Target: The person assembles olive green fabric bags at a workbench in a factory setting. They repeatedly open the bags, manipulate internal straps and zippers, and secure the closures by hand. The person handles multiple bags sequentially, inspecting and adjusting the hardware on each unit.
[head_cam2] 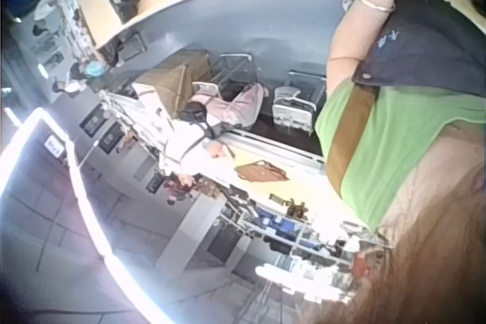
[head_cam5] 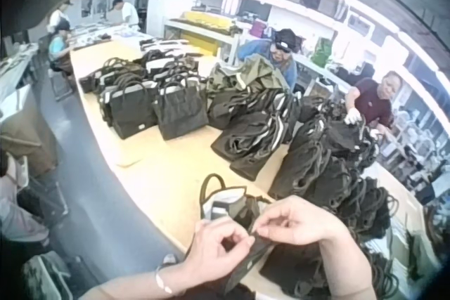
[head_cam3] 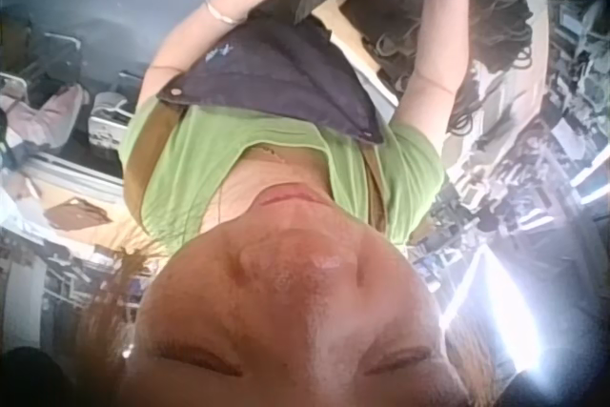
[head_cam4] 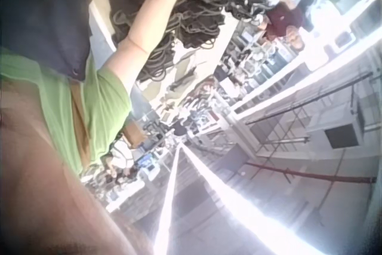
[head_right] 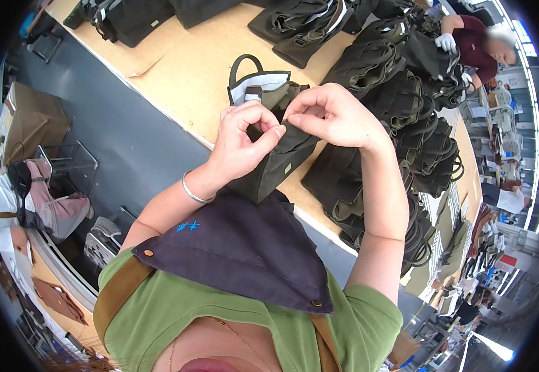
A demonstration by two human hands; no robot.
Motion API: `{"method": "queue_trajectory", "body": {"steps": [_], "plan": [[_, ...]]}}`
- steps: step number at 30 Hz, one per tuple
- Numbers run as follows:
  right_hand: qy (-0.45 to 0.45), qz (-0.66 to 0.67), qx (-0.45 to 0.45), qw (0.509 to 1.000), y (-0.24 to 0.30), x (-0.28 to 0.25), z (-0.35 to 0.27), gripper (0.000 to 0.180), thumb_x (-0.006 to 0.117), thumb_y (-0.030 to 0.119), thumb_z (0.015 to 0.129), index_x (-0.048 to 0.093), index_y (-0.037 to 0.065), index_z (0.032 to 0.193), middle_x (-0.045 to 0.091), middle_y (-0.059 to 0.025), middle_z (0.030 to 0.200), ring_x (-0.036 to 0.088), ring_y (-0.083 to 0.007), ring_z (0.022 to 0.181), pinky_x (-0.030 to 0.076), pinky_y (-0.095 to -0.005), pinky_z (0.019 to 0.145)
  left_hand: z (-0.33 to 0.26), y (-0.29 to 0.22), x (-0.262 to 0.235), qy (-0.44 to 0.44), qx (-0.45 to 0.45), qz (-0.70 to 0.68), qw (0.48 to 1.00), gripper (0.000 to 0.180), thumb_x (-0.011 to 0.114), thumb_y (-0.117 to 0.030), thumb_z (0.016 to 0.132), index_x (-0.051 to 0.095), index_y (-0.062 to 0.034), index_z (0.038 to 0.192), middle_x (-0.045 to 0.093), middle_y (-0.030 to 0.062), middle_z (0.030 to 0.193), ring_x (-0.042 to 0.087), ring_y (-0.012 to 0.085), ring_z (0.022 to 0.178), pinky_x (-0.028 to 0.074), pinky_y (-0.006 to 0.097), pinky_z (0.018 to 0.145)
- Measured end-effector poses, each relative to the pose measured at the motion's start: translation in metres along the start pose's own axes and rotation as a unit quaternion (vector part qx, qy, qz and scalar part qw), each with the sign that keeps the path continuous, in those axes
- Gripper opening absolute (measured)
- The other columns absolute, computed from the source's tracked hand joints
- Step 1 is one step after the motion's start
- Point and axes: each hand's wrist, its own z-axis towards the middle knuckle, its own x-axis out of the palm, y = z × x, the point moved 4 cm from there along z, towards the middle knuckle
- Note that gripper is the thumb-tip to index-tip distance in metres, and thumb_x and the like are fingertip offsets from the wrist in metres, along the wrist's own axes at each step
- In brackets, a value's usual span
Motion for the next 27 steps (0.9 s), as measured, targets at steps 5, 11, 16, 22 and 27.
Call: {"method": "queue_trajectory", "body": {"steps": [5, 11, 16, 22, 27], "plan": [[-0.029, 0.000, 0.008, 1.000, -0.001, 0.006, -0.001, 0.009, 0.067, 0.006, 0.086, 0.068, -0.002, 0.089, 0.063, 0.0004, 0.070, 0.053, -0.0044, 0.064, 0.043, -0.0217, 0.057, -0.001, -0.002, -0.004, 0.013, 0.019, 0.037, 0.999, 0.016, 0.076, -0.011, 0.076, 0.062, -0.0046, 0.072, 0.062, 0.0020, 0.070, 0.058, 0.0120, 0.064, 0.041, 0.027, 0.060], [-0.052, -0.011, 0.047, 0.998, 0.001, 0.009, -0.003, 0.009, 0.068, 0.008, 0.086, 0.067, -0.001, 0.089, 0.058, 0.0030, 0.066, 0.047, -0.0041, 0.060, 0.039, -0.0222, 0.054, -0.003, 0.001, -0.009, 0.021, -0.034, 0.040, 0.998, 0.018, 0.078, -0.021, 0.078, 0.066, -0.0084, 0.081, 0.066, -0.0009, 0.075, 0.062, 0.0127, 0.070, 0.038, 0.032, 0.077], [-0.052, -0.037, 0.058, 0.996, 0.005, 0.008, -0.002, 0.010, 0.068, 0.009, 0.085, 0.067, 0.000, 0.089, 0.057, 0.0024, 0.065, 0.048, -0.0045, 0.060, 0.040, -0.0231, 0.054, -0.005, 0.001, -0.006, 0.071, -0.006, 0.078, 0.994, 0.017, 0.077, -0.025, 0.081, 0.067, -0.0102, 0.080, 0.065, -0.0028, 0.073, 0.060, 0.0124, 0.070, 0.034, 0.035, 0.083], [-0.060, -0.040, 0.034, 0.997, 0.005, 0.012, -0.003, 0.010, 0.068, 0.010, 0.084, 0.067, 0.000, 0.087, 0.058, 0.0011, 0.065, 0.048, -0.0057, 0.061, 0.041, -0.0241, 0.056, -0.006, 0.007, -0.001, 0.109, -0.082, -0.008, 0.991, 0.016, 0.074, -0.023, 0.082, 0.067, -0.0112, 0.076, 0.064, -0.0028, 0.072, 0.059, 0.0114, 0.074, 0.032, 0.035, 0.086], [-0.038, 0.012, 0.038, 0.998, 0.003, 0.014, -0.004, 0.012, 0.071, 0.012, 0.083, 0.068, 0.002, 0.089, 0.056, 0.0012, 0.069, 0.048, -0.0056, 0.064, 0.041, -0.0241, 0.058, 0.001, -0.002, -0.013, 0.131, 0.032, 0.110, 0.985, 0.012, 0.072, -0.022, 0.082, 0.068, -0.0122, 0.077, 0.065, -0.0027, 0.074, 0.060, 0.0144, 0.079, 0.032, 0.037, 0.088]]}}
